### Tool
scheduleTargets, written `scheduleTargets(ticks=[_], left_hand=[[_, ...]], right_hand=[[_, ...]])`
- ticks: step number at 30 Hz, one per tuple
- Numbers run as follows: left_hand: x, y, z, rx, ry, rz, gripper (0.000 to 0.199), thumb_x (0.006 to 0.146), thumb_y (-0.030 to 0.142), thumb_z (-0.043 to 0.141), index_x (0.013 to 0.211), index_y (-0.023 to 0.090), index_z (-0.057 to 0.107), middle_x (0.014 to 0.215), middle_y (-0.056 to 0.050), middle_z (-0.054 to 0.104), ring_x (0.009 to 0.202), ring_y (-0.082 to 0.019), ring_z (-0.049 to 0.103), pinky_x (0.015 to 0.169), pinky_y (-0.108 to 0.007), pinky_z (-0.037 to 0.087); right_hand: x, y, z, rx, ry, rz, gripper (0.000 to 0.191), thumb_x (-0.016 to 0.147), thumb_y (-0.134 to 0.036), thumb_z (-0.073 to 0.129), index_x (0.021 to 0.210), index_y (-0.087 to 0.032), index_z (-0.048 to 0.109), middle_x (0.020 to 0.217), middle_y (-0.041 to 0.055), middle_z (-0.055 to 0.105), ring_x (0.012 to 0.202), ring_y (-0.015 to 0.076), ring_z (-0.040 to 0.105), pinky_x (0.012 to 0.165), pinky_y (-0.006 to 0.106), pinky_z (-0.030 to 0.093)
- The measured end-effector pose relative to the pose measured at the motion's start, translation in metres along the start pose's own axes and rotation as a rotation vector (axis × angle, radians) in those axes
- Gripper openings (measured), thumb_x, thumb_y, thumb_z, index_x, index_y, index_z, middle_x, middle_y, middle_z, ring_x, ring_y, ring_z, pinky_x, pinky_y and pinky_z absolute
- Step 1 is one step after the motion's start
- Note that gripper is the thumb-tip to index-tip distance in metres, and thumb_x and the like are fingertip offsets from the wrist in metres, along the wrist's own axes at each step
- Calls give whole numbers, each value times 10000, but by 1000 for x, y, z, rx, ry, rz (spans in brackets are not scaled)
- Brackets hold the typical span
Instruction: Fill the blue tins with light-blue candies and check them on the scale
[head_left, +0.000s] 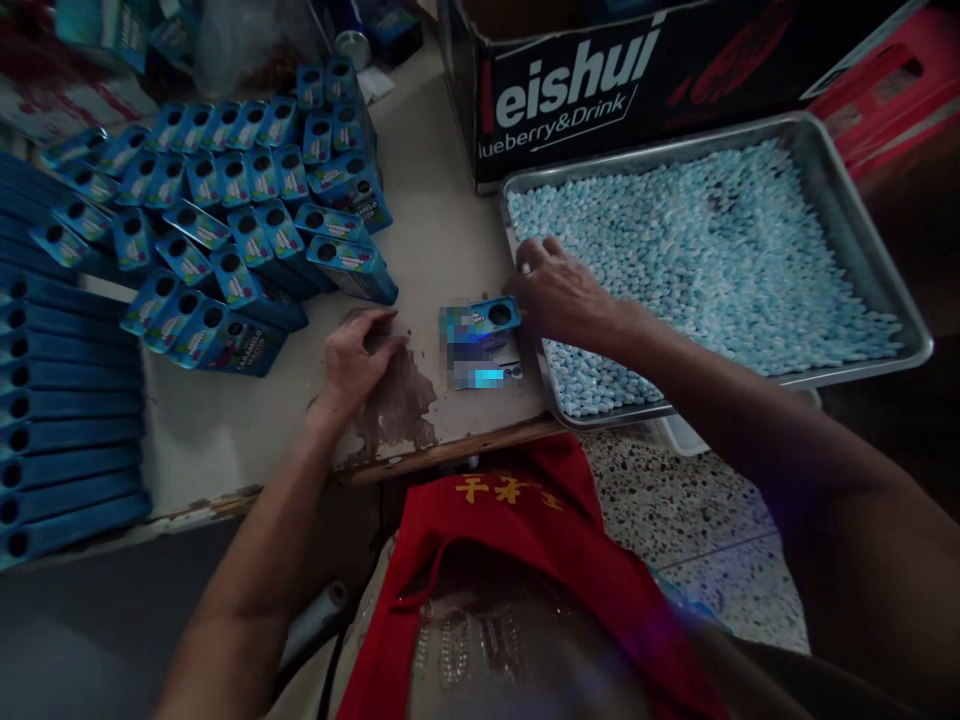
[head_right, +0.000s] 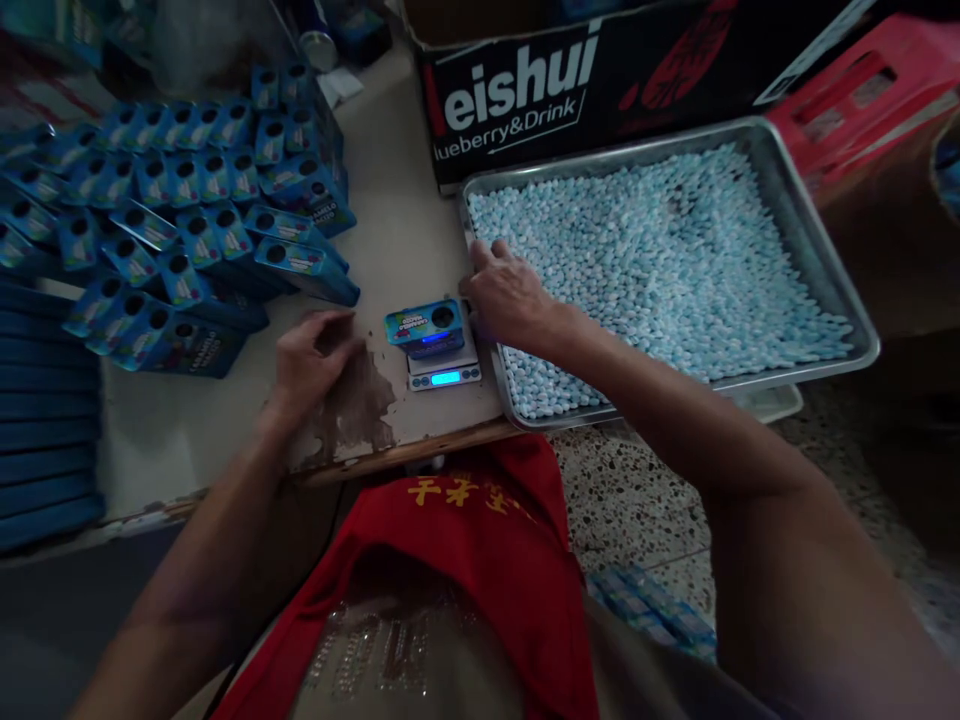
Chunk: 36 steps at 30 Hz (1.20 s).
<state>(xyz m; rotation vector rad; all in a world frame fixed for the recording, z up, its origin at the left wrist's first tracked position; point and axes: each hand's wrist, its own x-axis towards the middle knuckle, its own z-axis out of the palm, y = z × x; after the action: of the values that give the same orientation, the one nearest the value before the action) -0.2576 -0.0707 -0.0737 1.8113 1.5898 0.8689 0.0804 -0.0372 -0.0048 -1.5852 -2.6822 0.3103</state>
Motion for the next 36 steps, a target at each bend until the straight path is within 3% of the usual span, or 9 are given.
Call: scheduleTargets(ticks=[6,15,18,21,25,28,32,36], left_hand=[[11,-12,5,32,30,24,256,891,333,890,1130,276,818,1121,-53,793,1012,-272,770,1007,-404,628],[10,-10,8,36,29,16,252,897,282,908,1130,246,822,1118,-56,771,1000,-257,752,1002,-371,613],[10,-9,9,37,32,-13,264,886,245,916,1130,248,815,1096,-45,767,1013,-256,752,1021,-368,610],[10,-8,9,27,41,-20,273,876,229,923,1127,245,815,1097,-44,766,1001,-248,748,1009,-361,615],[9,-9,9,19,31,-10,264,877,237,920,1122,239,820,1109,-50,768,964,-240,748,976,-359,624],[10,-12,9,25,41,4,258,883,276,925,1118,248,823,1105,-53,767,956,-243,748,979,-369,627],[11,-16,10,3,39,18,282,878,343,925,1125,254,822,1104,-60,768,944,-250,748,962,-385,633],[13,-20,7,-13,37,17,208,933,344,829,1124,261,817,1134,-69,796,1024,-266,764,1001,-397,632]], right_hand=[[19,3,29,-35,24,67,290,1040,-315,696,1197,-163,885,1788,212,511,1457,519,524,1097,644,553],[25,-1,30,30,107,80,361,1058,-373,703,1356,-239,858,1713,183,610,1629,597,394,1231,833,381],[23,-1,18,71,121,57,374,1075,-369,679,1377,-227,846,1687,192,619,1646,582,370,1268,829,332],[17,2,-5,151,176,45,381,1068,-420,707,1406,-297,834,1584,166,692,1625,548,377,1253,786,370],[-2,1,-46,273,243,82,315,1072,-428,702,1344,-379,852,1385,147,775,1494,489,536,1168,693,500],[-18,-7,-66,343,237,10,229,1054,-343,706,1186,-349,892,1331,133,790,1346,440,673,1136,644,550],[-26,-22,-74,326,140,-112,168,1016,-298,765,1106,-310,907,1342,123,799,1306,417,711,1185,623,532],[-33,-22,-73,256,155,35,253,1036,-315,764,1251,-339,893,1350,133,804,1327,441,698,1137,613,559]])
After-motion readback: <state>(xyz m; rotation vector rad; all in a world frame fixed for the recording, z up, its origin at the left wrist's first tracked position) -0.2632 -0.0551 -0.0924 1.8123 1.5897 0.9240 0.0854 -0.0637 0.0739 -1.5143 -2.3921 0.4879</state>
